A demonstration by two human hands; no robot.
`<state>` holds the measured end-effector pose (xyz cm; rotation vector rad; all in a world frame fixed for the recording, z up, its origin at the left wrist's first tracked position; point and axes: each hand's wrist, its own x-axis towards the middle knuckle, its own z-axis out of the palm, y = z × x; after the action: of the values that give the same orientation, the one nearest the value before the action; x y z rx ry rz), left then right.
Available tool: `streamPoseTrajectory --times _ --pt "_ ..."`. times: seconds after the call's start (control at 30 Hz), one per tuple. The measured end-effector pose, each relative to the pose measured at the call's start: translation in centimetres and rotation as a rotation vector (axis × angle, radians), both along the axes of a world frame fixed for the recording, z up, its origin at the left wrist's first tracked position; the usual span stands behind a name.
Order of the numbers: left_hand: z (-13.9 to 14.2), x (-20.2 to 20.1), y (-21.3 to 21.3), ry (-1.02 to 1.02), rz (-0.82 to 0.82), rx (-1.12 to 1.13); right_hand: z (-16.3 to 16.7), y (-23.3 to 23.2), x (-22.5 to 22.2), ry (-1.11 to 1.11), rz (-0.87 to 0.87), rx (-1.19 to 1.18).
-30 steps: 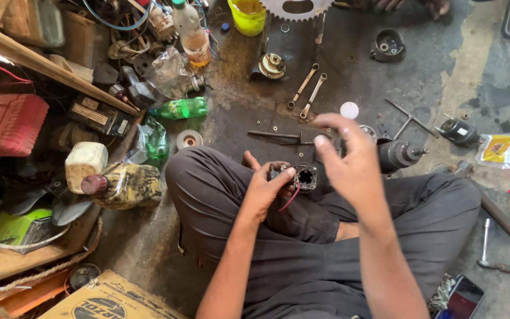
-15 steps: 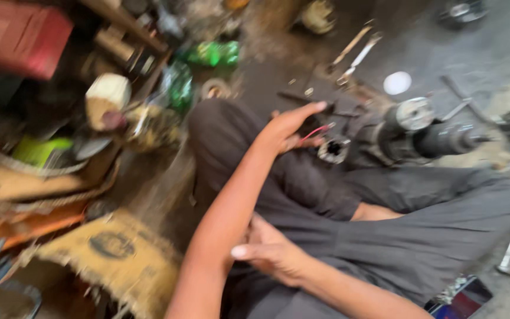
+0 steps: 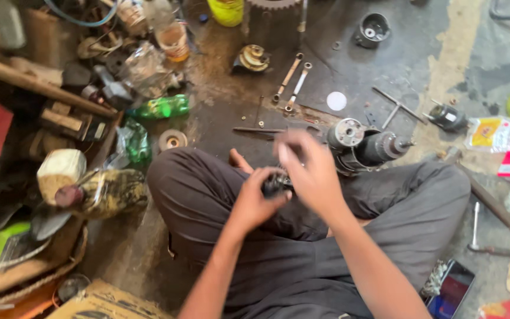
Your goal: The person sits on the workshop floor and works on a small engine assembly, hammering a shaft out of a housing, then using a wrench and pliers to loosen and remove fasteners from the part. They handle the housing, shaft, and small hardware, setting pieces on the floor as they separate the components.
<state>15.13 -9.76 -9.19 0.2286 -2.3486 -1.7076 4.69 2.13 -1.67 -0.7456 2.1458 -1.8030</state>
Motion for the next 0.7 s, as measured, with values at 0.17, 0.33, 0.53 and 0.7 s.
streamPoseTrajectory --times 0.17,0.33,0.53,0.7 --pt "2.2 1.1 1.9 -0.131 0.106 -0.007 -6.8 -7.6 -9.2 0.346 -0.239 0.603" --pt "2.1 0.6 0.7 -0.169 0.04 0.054 -9.9 -9.4 -13.5 0.096 -0.575 0.694" --pt "1.4 -0.5 -0.4 -0.158 -0.08 0.095 -10.8 -7.6 -15.4 -0.047 -0.555 0.618" --pt "2.2 -0.4 0.1 -0.179 -0.064 0.074 -9.4 -7.1 -9.5 -0.327 -0.298 0.078"
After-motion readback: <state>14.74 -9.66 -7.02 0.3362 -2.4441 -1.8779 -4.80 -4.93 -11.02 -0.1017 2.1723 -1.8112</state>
